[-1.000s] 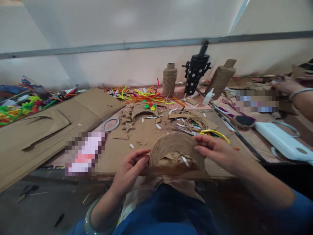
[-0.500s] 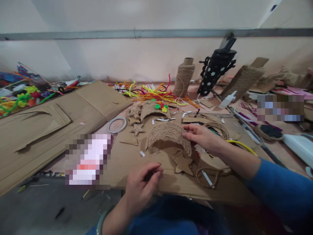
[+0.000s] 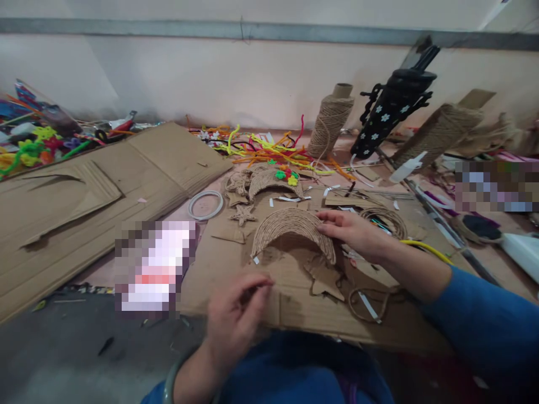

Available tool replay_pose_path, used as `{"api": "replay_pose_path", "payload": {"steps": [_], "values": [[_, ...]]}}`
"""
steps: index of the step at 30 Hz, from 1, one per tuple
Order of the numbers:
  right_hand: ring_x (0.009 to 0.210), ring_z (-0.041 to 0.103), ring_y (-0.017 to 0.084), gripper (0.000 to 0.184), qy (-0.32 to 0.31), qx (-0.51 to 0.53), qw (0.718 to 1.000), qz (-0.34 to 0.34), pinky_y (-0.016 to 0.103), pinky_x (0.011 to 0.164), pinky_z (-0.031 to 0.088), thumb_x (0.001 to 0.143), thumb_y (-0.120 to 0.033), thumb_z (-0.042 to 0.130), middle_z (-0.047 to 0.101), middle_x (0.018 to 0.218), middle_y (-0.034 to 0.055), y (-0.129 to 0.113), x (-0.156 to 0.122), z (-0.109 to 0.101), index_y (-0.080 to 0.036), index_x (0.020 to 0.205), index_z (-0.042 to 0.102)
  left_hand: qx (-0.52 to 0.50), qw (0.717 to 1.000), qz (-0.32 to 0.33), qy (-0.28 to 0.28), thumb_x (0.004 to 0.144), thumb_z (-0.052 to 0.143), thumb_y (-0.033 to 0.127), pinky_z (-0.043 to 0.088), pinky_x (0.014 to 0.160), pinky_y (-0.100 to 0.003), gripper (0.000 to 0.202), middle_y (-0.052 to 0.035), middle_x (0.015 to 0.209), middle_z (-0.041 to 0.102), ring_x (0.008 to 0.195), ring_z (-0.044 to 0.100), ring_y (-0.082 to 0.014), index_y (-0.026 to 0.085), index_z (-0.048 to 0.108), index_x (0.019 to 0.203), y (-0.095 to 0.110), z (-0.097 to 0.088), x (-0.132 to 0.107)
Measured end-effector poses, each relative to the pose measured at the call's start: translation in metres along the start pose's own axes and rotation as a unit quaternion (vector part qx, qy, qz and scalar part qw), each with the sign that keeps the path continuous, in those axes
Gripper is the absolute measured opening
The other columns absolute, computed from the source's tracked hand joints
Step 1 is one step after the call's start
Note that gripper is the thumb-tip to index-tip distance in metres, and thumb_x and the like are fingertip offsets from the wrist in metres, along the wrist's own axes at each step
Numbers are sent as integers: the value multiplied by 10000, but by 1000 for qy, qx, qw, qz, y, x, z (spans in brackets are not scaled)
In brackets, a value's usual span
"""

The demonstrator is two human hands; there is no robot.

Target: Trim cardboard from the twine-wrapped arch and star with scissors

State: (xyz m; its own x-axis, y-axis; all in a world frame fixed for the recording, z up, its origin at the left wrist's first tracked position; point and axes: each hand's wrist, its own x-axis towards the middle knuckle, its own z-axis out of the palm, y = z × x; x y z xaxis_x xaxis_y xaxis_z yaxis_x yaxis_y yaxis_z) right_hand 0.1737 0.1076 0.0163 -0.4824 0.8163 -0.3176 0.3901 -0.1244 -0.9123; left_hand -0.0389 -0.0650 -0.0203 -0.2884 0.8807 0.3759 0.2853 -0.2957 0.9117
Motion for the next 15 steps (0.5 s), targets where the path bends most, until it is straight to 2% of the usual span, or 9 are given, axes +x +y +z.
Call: {"api": "replay_pose_path", "payload": {"steps": [2,3,4,5,6,8,11,13,15], "values": [[692,604,144,383,10,5,1000,-5,252,579,474,695,-409,704,692,873,14,-3,-7,-3,-212,1020,660,-68,987,-65,131,807,694,188,494,660,-185,90,24,776,708,699,638,-99,235,697,884,-6,-4,2],[689,602,142,411,15,9,1000,-9,252,576,476,696,-425,708,688,879,14,-4,-11,-5,-212,1043,651,-111,974,-88,177,785,727,225,481,654,-178,114,32,775,687,699,617,-91,238,692,893,-7,-5,5],[699,607,146,436,20,13,1000,-15,259,589,485,695,-442,714,686,880,17,-6,-16,-6,-212,1059,643,-153,962,-109,198,769,747,272,469,643,-173,165,32,786,675,706,604,-88,242,689,920,-8,-6,8],[720,616,154,453,26,17,999,-24,268,610,497,694,-457,722,687,886,21,-7,-20,-7,-212,1066,638,-189,955,-130,189,768,748,329,461,632,-174,216,25,802,674,722,603,-92,245,688,958,-8,-7,11],[748,626,165,464,33,19,999,-35,277,631,508,694,-473,730,692,895,28,-8,-24,-7,-214,1068,637,-211,953,-154,156,776,733,382,454,624,-178,258,13,817,680,731,604,-98,242,688,988,-7,-8,15],[777,637,184,481,43,15,997,-55,284,630,516,689,-502,743,701,905,40,-10,-31,-7,-218,1065,645,-217,954,-198,54,805,679,467,437,604,-191,305,-12,808,693,712,600,-107,220,701,983,-5,-9,21],[730,630,186,527,46,7,997,-62,270,552,500,662,-549,756,706,859,41,-11,-39,-6,-225,1066,658,-168,956,-233,-66,841,612,511,390,560,-205,351,-20,705,670,634,552,-103,178,705,779,-1,-9,25],[675,617,179,553,47,7,997,-58,263,503,484,649,-566,757,693,790,31,-10,-42,-6,-224,1073,659,-138,956,-239,-99,849,605,504,371,545,-212,381,-15,656,648,604,524,-99,170,674,679,0,-7,26],[634,604,173,551,45,7,997,-55,260,477,476,656,-566,752,674,736,21,-10,-45,-6,-221,1075,656,-130,955,-242,-113,846,616,491,371,548,-215,374,-5,634,640,581,511,-94,173,657,654,0,-5,26]]}}
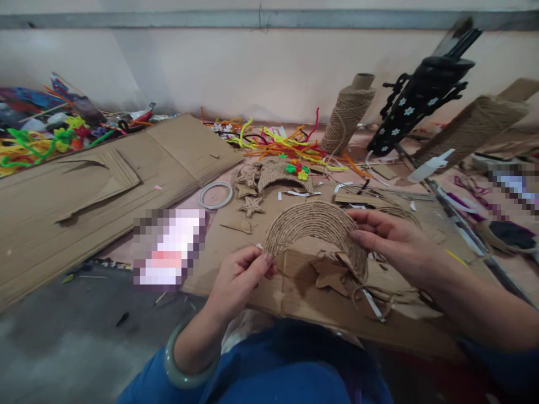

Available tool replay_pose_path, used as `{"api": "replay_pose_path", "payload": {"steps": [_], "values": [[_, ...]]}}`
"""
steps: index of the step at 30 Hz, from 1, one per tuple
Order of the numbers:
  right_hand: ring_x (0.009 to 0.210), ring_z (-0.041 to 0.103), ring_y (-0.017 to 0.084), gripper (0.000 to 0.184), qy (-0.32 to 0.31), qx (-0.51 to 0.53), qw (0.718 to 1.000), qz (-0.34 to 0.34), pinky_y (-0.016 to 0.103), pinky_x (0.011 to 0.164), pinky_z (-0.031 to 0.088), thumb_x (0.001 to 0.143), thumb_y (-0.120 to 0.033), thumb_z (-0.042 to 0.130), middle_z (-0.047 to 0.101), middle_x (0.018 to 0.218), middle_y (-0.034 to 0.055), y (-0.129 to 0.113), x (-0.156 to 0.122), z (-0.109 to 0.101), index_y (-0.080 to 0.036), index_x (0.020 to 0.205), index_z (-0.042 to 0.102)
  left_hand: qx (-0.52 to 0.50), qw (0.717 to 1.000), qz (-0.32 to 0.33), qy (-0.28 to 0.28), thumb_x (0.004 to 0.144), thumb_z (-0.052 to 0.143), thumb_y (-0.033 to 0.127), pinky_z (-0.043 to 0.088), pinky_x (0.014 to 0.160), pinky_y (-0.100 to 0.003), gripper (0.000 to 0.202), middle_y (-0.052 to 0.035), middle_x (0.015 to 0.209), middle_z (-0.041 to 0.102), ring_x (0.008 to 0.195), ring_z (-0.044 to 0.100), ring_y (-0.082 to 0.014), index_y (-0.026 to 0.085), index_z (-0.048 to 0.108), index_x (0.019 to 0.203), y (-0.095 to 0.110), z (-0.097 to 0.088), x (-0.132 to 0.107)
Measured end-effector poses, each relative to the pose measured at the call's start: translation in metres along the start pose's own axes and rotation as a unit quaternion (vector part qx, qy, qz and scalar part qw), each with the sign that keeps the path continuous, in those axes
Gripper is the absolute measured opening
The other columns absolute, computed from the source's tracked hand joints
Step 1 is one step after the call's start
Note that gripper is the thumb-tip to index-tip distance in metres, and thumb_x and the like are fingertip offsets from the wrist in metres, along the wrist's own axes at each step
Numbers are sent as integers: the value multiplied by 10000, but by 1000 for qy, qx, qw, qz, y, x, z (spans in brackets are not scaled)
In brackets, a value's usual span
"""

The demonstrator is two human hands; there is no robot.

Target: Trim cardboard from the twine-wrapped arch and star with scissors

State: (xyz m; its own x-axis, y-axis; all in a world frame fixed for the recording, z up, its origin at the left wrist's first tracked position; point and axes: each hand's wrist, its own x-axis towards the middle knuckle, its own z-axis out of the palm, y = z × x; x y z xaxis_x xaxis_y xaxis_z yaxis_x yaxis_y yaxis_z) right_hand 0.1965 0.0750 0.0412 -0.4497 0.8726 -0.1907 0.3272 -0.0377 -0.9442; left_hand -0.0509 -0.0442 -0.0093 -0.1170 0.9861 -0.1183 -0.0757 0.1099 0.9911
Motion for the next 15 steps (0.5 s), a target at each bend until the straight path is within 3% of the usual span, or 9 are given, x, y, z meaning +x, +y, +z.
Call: {"api": "replay_pose_path", "payload": {"steps": [5,9,12,15], "values": [[623,601,164,516,6,-7,1000,-13,250,456,471,681,-535,748,685,770,28,-2,-4,1,-219,1076,649,-25,1000,-3,5,822,647,483,402,572,-214,371,7,577,629,563,532,-94,174,620,619,0,3,0],[606,603,160,528,-1,-4,1000,-16,254,454,477,688,-562,734,704,796,33,-4,-4,2,-224,1084,645,-34,999,-35,-8,787,647,555,392,515,-216,396,-28,642,686,563,567,-110,168,671,703,5,3,2],[664,629,173,513,-5,-20,1000,-21,263,509,504,686,-571,733,708,808,35,-4,-4,3,-225,1057,654,-29,998,-48,-26,732,686,578,396,516,-213,421,-50,688,711,591,589,-121,159,702,764,8,3,3],[745,652,190,500,4,-37,998,-42,273,581,525,679,-556,746,711,835,41,-4,-5,7,-221,1039,659,2,999,-48,-6,752,697,499,374,503,-202,348,-34,641,686,571,562,-105,156,686,696,8,4,4]]}}
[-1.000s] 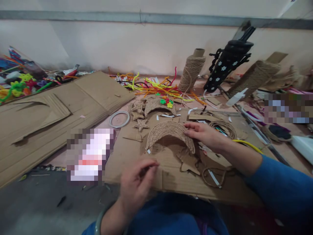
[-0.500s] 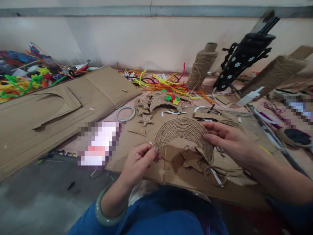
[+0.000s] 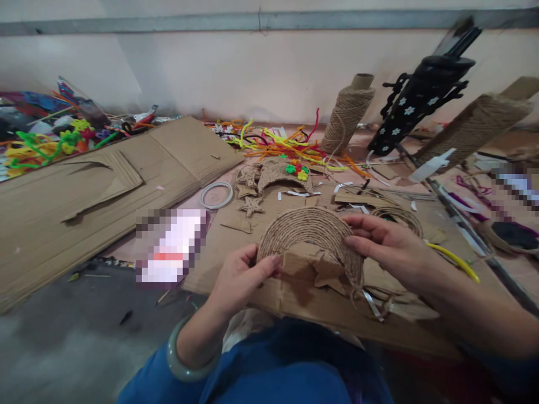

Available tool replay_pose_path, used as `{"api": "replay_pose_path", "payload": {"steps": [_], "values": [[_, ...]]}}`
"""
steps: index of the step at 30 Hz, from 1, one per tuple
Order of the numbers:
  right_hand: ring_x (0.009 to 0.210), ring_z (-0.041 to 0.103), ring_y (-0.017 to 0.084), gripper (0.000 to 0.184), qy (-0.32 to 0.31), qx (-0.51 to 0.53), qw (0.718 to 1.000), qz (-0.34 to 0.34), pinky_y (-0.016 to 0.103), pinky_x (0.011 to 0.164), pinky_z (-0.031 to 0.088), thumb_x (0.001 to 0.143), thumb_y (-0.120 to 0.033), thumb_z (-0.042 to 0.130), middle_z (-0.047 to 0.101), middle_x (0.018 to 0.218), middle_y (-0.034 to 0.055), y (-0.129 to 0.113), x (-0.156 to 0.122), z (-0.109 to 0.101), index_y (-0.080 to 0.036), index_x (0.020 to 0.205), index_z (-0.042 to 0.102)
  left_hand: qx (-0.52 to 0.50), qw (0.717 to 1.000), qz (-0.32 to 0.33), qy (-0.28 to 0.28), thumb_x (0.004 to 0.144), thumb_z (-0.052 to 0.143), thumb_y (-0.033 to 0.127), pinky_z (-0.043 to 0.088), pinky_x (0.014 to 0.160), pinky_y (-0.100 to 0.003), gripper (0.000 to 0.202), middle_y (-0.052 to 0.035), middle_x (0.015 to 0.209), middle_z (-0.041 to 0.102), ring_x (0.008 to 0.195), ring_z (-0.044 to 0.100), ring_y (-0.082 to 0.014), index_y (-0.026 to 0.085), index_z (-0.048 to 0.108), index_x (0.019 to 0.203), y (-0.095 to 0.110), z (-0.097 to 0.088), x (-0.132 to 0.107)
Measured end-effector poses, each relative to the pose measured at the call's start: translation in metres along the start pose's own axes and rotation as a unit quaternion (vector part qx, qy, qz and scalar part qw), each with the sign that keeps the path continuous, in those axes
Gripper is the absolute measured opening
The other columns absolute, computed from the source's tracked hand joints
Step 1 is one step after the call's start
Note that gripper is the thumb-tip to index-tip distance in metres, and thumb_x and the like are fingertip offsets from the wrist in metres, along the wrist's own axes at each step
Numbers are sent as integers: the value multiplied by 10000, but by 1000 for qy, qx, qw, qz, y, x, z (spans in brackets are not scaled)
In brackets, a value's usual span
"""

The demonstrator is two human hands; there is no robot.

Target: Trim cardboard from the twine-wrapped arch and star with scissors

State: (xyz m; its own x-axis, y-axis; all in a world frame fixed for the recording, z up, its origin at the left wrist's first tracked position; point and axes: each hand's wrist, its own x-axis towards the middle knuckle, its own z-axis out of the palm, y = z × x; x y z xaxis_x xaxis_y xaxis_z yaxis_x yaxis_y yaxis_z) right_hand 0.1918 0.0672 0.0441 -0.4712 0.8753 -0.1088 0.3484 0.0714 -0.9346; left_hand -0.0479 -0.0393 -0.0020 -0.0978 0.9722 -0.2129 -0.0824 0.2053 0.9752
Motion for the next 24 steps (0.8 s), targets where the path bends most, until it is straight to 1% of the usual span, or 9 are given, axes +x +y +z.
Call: {"api": "replay_pose_path", "payload": {"steps": [2,4,6,9,13,16,19,21,24], "values": [[727,651,188,504,-2,-5,1000,-8,276,574,521,685,-553,742,707,821,41,0,0,2,-214,1048,655,16,1000,-3,2,787,667,459,353,481,-196,332,-23,603,660,546,539,-95,156,667,652,-1,0,0],[699,647,185,508,-9,-9,1000,-11,276,554,512,692,-556,735,700,793,38,0,0,3,-208,1053,651,15,1000,-13,-6,805,643,458,349,471,-193,336,-24,606,655,549,542,-98,156,662,660,-2,1,-1],[696,646,185,492,-10,-10,1000,-13,279,558,513,696,-546,734,702,794,40,-1,0,3,-209,1043,651,-1,1000,-27,-12,763,684,478,364,480,-193,332,-32,640,669,565,558,-106,152,667,699,0,1,-1],[692,637,177,412,-4,-8,1000,-24,274,557,505,708,-496,733,702,801,38,-5,-1,5,-217,1000,655,-34,999,-37,-17,712,708,534,376,489,-200,393,-53,660,682,565,568,-115,143,681,736,3,2,1],[610,599,155,327,-9,-21,999,-42,255,478,445,732,-418,694,677,728,19,-8,-4,11,-211,983,657,-21,999,-32,-1,764,661,509,329,433,-189,377,-54,606,661,538,549,-115,145,667,666,3,3,2],[597,592,147,347,0,-23,999,-36,256,490,447,717,-392,695,683,726,17,-8,-5,12,-198,1000,645,-19,1000,-20,2,777,662,495,326,429,-181,371,-43,594,657,539,549,-107,148,660,647,0,2,3],[681,619,156,362,5,-12,1000,-21,262,577,489,714,-410,708,705,793,26,-6,-6,7,-202,1002,640,-43,999,-33,-4,758,681,521,369,471,-183,376,-58,670,705,585,596,-116,148,687,712,1,2,1],[735,631,175,413,17,-1,1000,0,270,608,505,697,-446,727,710,814,30,-4,-6,3,-205,1020,633,-69,997,-32,-7,746,681,550,403,515,-194,406,-67,697,723,607,611,-121,145,699,735,3,2,0],[726,628,187,477,18,6,999,29,263,546,494,691,-492,728,710,810,36,-2,-6,-2,-202,1055,625,-92,995,-25,0,742,685,548,397,514,-197,405,-62,677,725,575,588,-109,146,679,693,3,0,-2]]}}
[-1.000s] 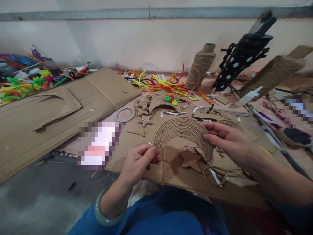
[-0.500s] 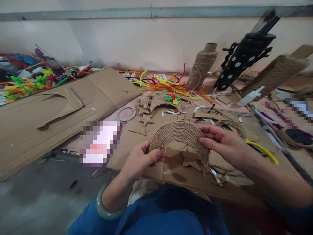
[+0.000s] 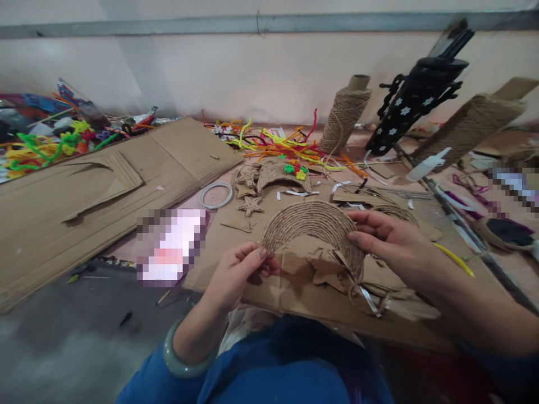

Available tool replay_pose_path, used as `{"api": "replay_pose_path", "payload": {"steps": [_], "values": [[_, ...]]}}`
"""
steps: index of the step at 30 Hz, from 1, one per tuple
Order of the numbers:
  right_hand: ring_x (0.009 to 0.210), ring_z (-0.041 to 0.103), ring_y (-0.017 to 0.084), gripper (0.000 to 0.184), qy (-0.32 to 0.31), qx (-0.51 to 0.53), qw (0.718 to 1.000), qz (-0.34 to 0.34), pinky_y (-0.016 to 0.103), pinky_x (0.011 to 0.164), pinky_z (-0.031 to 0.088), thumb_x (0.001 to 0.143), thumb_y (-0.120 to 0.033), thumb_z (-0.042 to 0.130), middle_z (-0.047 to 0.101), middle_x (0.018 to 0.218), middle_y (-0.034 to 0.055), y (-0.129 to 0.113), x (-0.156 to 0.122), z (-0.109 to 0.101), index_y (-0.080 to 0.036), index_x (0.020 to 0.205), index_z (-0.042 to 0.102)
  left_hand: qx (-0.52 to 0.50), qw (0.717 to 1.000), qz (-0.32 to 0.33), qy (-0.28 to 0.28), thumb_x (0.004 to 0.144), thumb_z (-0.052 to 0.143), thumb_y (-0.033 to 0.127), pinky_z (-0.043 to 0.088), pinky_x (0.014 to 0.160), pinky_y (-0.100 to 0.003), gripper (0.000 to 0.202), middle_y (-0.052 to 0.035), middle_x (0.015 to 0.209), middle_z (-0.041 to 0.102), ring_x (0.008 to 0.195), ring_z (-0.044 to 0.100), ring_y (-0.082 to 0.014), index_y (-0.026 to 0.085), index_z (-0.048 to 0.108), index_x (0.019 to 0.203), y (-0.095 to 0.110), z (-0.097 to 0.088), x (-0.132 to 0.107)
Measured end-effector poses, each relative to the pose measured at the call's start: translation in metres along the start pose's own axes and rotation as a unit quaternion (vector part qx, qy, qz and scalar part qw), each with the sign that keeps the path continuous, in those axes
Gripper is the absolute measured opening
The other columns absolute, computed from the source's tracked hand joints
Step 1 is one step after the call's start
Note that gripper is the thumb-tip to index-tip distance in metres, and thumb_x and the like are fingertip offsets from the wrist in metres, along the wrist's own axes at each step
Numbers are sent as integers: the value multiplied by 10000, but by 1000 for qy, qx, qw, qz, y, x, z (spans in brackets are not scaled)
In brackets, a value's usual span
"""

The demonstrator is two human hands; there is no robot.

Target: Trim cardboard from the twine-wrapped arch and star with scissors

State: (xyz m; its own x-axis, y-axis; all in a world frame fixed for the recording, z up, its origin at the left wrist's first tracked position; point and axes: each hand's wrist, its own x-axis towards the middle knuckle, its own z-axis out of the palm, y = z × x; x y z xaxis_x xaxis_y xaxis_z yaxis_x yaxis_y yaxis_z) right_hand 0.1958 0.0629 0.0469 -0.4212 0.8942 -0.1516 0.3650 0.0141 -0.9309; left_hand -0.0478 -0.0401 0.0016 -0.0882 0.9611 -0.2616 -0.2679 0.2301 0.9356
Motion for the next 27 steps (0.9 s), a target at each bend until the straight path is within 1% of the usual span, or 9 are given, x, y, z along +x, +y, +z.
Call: {"api": "replay_pose_path", "payload": {"steps": [6,10,13,17,20,22,24,26,27], "values": [[689,627,179,465,-4,3,1000,-7,249,487,468,702,-488,723,724,840,51,2,3,0,-197,1055,639,3,1000,5,18,731,704,546,376,479,-204,397,-39,625,701,550,602,-117,156,647,681,-6,-3,0],[681,633,182,480,3,-7,1000,-10,252,478,476,711,-521,718,726,837,51,2,3,1,-206,1065,644,9,1000,-2,1,748,686,559,388,505,-194,410,-64,695,727,587,603,-107,149,697,741,-4,-1,1],[719,655,199,453,-5,-31,999,-37,285,558,526,711,-531,723,725,833,46,-1,0,5,-224,1039,665,0,1000,-1,-2,742,682,566,400,520,-204,419,-76,730,738,615,615,-120,149,713,771,0,0,1],[750,666,217,435,-19,-82,994,-73,333,652,552,731,-523,704,718,823,47,-1,4,7,-224,1047,674,1,1000,-21,-6,713,703,531,382,492,-222,380,-59,640,706,570,605,-136,152,683,681,1,0,3],[762,668,227,372,19,-144,983,-116,361,680,551,807,-454,625,713,853,62,-1,10,5,-206,1084,655,9,999,-40,-31,698,721,486,361,478,-227,344,-21,539,629,488,532,-112,155,662,624,0,0,3],[839,664,243,280,90,-227,948,-206,397,755,540,857,-354,577,704,942,84,-6,11,6,-196,1076,649,2,999,-38,-39,697,731,451,348,476,-224,318,4,506,578,469,495,-100,158,647,604,-1,3,3],[936,637,252,181,162,-317,874,-332,417,849,507,880,-248,567,681,1008,103,-13,7,13,-188,1028,653,-11,999,-25,-35,702,735,428,338,485,-219,316,8,509,569,478,479,-92,155,632,583,-1,7,4],[952,602,239,129,165,-380,798,-437,400,881,479,877,-162,583,662,981,103,-22,-1,24,-177,982,656,-25,999,-6,-29,715,730,432,338,503,-217,338,5,518,574,494,473,-88,148,623,567,-1,12,5],[921,588,229,126,139,-398,774,-472,385,863,476,873,-132,585,656,942,97,-25,-5,31,-169,972,655,-31,999,0,-29,720,728,437,343,514,-218,347,3,522,575,505,477,-90,144,622,568,-2,15,6]]}}
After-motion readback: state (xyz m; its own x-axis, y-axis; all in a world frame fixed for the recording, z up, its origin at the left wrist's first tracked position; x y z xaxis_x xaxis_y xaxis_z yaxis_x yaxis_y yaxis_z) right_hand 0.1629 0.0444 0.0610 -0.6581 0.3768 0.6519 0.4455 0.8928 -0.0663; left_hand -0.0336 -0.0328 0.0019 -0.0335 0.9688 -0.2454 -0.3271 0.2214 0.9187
